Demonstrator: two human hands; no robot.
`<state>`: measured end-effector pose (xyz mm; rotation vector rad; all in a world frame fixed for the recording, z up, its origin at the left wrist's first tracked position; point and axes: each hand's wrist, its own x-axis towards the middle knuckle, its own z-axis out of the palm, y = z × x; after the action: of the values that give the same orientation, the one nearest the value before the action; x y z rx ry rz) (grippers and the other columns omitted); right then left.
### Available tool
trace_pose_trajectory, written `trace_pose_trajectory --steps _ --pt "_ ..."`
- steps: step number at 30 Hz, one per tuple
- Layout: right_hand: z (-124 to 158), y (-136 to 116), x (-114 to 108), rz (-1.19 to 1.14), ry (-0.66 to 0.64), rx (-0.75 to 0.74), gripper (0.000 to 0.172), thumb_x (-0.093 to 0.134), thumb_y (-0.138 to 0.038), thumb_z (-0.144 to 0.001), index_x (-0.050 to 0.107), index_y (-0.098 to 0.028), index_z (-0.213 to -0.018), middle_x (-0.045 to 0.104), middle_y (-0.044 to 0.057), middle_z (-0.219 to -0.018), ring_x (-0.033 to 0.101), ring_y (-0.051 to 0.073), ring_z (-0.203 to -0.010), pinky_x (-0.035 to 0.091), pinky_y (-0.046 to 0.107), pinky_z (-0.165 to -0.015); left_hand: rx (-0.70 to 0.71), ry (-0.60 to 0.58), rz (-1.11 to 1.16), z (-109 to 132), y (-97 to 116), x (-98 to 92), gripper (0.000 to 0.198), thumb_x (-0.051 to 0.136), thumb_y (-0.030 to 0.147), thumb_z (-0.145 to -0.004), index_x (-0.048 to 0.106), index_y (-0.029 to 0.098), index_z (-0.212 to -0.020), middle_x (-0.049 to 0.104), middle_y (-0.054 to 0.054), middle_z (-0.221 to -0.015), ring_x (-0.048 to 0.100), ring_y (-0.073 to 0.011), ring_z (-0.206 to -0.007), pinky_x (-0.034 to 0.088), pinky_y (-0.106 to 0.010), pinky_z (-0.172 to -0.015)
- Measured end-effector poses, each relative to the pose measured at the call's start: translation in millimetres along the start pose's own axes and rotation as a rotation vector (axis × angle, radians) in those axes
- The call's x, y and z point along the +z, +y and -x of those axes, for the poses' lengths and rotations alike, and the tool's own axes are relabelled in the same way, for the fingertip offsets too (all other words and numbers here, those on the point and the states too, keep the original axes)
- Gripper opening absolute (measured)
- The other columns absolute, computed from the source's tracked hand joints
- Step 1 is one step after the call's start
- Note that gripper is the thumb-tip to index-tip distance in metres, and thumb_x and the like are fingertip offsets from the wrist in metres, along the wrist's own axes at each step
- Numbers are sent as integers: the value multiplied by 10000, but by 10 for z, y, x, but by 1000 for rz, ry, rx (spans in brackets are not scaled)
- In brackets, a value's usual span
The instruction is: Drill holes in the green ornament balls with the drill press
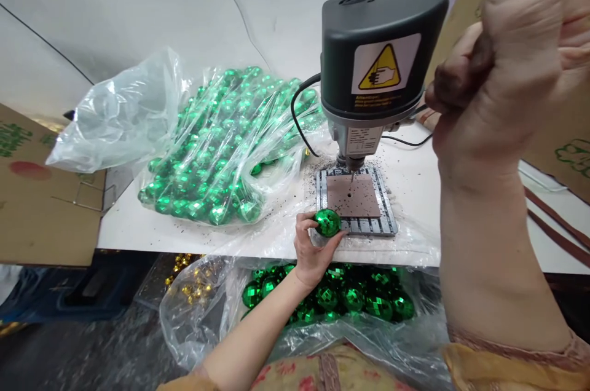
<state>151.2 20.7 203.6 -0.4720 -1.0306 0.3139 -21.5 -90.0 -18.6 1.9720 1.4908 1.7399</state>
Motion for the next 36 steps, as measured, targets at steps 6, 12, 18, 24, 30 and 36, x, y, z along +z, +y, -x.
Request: trace_pose_trajectory --steps 6,12,18,24,30,36 --pt "-8 19 0 7 55 62 390 612 -284 -775 317 -278 -520 274 -38 -475 298 90 -390 166 344 -414 -5 -4 39 92 -44 -1 491 828 366 -779 448 225 -1056 606 -63 -1042 655 -193 -938 564 -345 -788" --pt "-23 -25 32 -5 158 257 394 609 -316 -773 321 -249 -513 236 -41 -449 326 88 -373 79 318 -443 -10 -5 57 104 -73 7 514 836 370 -771 456 225 -1086 600 -63 -1053 660 -194 -939 574 -355 -789" --pt "-2 -45 36 -39 125 281 442 593 -296 -834 280 -237 -529 208 -38 -454 332 92 -388 50 319 -452 17 -7 61 72 -45 1 485 816 359 -793 469 224 -1104 604 -63 -1044 658 -192 -932 568 -350 -791" --pt "-24 3 11 -43 126 250 426 598 -283 -832 311 -243 -521 244 -42 -440 309 90 -370 78 320 -445 54 -26 41 43 -32 -5 420 771 365 -840 493 234 -1126 597 -59 -1046 652 -191 -943 565 -352 -796" --pt "-27 11 12 -20 148 244 402 590 -298 -823 333 -255 -516 230 -43 -414 307 98 -364 85 324 -451 58 -43 49 42 -53 0 407 760 326 -851 513 237 -1162 591 -63 -1054 640 -189 -942 560 -351 -793" --pt "9 5 9 29 129 189 424 600 -295 -845 349 -250 -506 264 -40 -415 326 92 -369 118 323 -450 30 -33 82 50 -55 5 436 783 345 -825 505 224 -1138 599 -65 -1049 653 -195 -960 557 -350 -810"
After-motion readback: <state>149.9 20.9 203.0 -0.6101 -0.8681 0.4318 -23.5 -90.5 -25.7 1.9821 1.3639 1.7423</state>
